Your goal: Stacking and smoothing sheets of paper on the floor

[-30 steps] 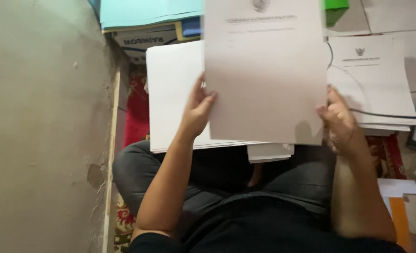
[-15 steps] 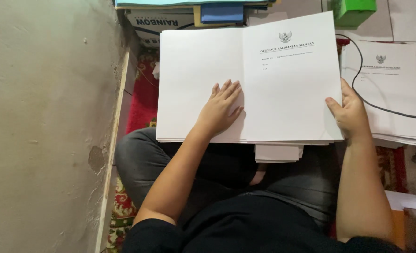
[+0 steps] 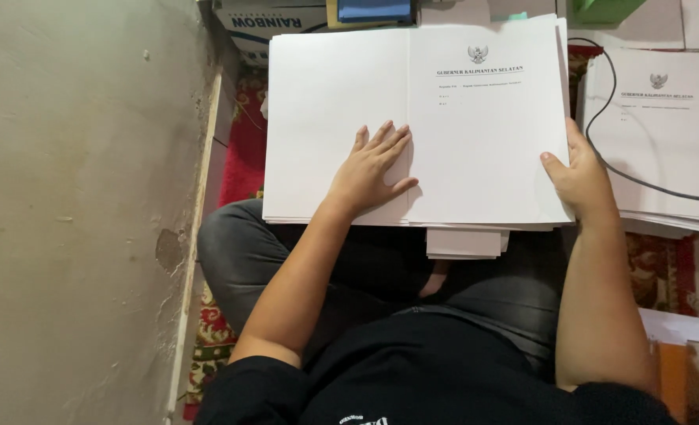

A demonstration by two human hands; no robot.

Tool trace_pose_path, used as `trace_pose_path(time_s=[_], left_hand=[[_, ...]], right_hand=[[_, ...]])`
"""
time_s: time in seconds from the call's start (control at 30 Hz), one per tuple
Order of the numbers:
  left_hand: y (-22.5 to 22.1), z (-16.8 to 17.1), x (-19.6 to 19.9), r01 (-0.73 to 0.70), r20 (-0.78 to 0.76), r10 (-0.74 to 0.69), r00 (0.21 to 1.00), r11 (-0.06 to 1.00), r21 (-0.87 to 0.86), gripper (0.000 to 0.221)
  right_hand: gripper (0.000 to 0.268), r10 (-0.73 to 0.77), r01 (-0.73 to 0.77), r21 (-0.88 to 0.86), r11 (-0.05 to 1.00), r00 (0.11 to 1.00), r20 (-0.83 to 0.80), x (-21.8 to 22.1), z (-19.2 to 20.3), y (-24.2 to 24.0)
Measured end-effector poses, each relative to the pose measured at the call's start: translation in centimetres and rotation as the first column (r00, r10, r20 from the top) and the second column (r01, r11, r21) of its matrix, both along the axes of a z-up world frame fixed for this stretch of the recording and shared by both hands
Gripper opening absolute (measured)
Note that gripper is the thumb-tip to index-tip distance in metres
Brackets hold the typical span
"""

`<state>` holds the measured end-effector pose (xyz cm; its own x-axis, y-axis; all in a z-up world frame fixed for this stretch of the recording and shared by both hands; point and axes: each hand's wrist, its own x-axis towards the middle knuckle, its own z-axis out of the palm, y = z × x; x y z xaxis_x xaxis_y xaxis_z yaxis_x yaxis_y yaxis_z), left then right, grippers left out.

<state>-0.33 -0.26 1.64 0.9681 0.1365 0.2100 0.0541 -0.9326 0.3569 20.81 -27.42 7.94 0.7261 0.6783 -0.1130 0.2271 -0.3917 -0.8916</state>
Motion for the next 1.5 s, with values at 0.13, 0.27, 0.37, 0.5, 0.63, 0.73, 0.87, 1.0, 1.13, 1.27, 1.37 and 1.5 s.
trace_pose_path(time_s=[0.13, 0.27, 0.37, 0.5, 0.63, 0.73, 0.87, 1.0, 1.13, 1.27, 1.37, 1.5], left_hand=[[-0.1, 0.5, 0.0, -0.013, -0.029, 0.012, 1.0, 1.0, -0.003, 0.079], [0.0, -0.1, 0.0, -0.002, -0.014, 0.001, 1.0, 1.0, -0.014, 0.077], [0.1, -0.1, 0.1, 0.002, -0.001, -0.002, 1.0, 1.0, -0.025, 0.078], [0.2, -0.7, 0.2, 0.004, 0.024, -0.003, 1.0, 0.998, -0.07, 0.077], [0.4, -0.5, 0.4, 0.006, 0.049, -0.001, 0.999, 0.994, -0.106, 0.075], [0.3, -0.8, 0.5, 0.009, 0.048, -0.004, 0.999, 0.996, -0.093, 0.075], [0.2, -0.7, 0.5, -0.014, 0.034, 0.017, 0.999, 0.995, -0.101, 0.077], [0.3, -1.1, 0.6, -0.004, 0.044, 0.008, 0.999, 0.997, -0.083, 0.079], [0.4, -1.3, 0.8, 0.012, 0.083, -0.002, 0.997, 0.993, -0.117, 0.078], [0.0, -1.2, 0.6, -0.007, 0.063, 0.014, 0.998, 0.994, -0.106, 0.059], [0.0, -1.4, 0.5, -0.016, 0.078, 0.022, 0.997, 0.997, -0.082, 0.055], [0.0, -3.2, 1.3, -0.094, 0.051, 0.093, 0.994, 0.995, 0.015, 0.058]], right_hand=[[0.06, 0.027, -0.017, -0.106, 0.994, 0.995, 0.101, -0.5, 1.9, 0.5], [0.072, -0.091, 0.073, -0.316, 0.946, 0.995, -0.043, -1.5, 3.9, 1.0], [0.077, -0.128, 0.104, -0.377, 0.92, 0.991, -0.038, -1.3, 3.4, 1.0], [0.078, -0.125, 0.101, -0.462, 0.881, 0.992, -0.022, -2.5, 4.9, 1.8], [0.078, -0.065, 0.08, -0.446, 0.891, 0.997, 0.048, -1.3, 3.5, 1.5], [0.08, -0.036, 0.067, -0.44, 0.895, 0.996, 0.078, -1.5, 3.8, 1.6], [0.079, -0.045, 0.077, -0.466, 0.881, 0.996, 0.078, -2.5, 5.3, 2.2], [0.081, -0.063, 0.076, -0.506, 0.859, 0.997, 0.043, -3.2, 6.7, 2.6], [0.081, -0.036, 0.053, -0.413, 0.909, 0.998, 0.048, -2.8, 6.3, 2.0], [0.068, -0.125, 0.249, 0.192, 0.949, 0.858, -0.497, -1.2, 2.9, 0.8], [0.07, 0.494, 0.373, 0.735, 0.566, 0.56, -0.665, 1.0, -4.1, -0.4], [0.067, 0.768, 0.202, 0.914, 0.351, 0.496, -0.404, 0.9, -7.6, -0.5]])
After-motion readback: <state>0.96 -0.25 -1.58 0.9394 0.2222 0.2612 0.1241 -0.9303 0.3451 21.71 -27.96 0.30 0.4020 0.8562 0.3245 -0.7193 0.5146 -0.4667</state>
